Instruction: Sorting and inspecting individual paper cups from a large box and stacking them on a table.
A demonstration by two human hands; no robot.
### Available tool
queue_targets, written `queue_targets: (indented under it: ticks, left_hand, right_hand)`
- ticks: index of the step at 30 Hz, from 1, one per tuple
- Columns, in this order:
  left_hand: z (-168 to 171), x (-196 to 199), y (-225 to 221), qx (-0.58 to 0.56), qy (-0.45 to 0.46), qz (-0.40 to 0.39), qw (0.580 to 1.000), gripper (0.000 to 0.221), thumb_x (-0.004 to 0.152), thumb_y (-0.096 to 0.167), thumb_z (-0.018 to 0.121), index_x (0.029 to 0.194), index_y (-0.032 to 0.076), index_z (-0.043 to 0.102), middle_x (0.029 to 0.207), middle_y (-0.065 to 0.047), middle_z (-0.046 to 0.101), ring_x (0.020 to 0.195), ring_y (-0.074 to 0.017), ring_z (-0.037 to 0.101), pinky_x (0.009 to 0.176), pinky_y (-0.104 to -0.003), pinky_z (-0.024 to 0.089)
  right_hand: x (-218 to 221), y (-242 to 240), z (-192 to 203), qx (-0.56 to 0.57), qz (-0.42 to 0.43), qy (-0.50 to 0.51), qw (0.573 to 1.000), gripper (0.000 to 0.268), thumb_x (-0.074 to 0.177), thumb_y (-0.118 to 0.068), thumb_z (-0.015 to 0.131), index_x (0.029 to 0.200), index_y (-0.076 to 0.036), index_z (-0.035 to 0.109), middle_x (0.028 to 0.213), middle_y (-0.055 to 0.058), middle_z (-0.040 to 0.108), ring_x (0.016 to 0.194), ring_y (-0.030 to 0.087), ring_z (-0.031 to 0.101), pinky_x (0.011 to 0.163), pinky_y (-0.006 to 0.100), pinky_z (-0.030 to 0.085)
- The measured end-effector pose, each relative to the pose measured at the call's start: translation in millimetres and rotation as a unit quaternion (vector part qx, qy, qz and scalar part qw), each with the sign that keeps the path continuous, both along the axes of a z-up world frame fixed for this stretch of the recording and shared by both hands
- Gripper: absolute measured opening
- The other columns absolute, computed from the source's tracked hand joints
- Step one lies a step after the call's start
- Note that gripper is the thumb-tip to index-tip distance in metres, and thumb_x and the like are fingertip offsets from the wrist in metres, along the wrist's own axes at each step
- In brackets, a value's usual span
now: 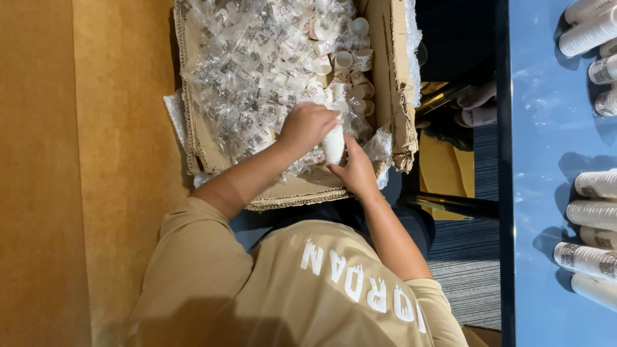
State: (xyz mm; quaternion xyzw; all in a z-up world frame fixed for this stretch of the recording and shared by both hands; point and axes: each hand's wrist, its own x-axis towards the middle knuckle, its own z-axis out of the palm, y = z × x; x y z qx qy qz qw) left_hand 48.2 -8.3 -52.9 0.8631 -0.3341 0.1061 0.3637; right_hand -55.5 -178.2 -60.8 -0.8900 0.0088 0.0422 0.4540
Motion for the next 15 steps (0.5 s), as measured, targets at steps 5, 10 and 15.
queue_targets:
  ticks: [5,10,15]
  left_hand:
    - [0.9,-14.9,-5.0,0.024,0.075,-0.026,0.997,0.022,0.095,0.028,0.072,0.102,0.008,0.078,0.090,-0.013,0.073,0.083,-0.0349,0.069,0.075,-0.046,0.055]
    - [-3.7,35.0,-9.8,-0.138,0.053,-0.015,0.989,0.020,0.101,0.023,0.066,0.109,0.005,0.072,0.107,-0.013,0.073,0.097,-0.0317,0.072,0.085,-0.042,0.057]
    - [-74.5,134.8,-53.1,0.083,0.009,0.064,0.994,0.019,0.091,0.013,0.066,0.105,0.007,0.075,0.103,-0.014,0.074,0.106,-0.0333,0.066,0.089,-0.046,0.054]
  right_hand:
    - [-0.3,-1.4,-3.5,-0.012,-0.024,0.018,0.999,0.067,0.076,-0.011,0.087,0.134,-0.006,0.054,0.106,0.019,0.071,0.089,0.031,0.071,0.079,0.040,0.056]
    - [-0.5,-2.1,-1.7,0.057,-0.036,-0.032,0.997,0.071,0.078,-0.008,0.083,0.140,-0.004,0.048,0.113,0.017,0.071,0.100,0.027,0.073,0.084,0.038,0.058]
    - [-2.1,-0.6,1.1,0.098,-0.058,-0.023,0.993,0.076,0.079,-0.009,0.082,0.144,-0.003,0.043,0.121,0.018,0.070,0.106,0.026,0.074,0.089,0.036,0.060]
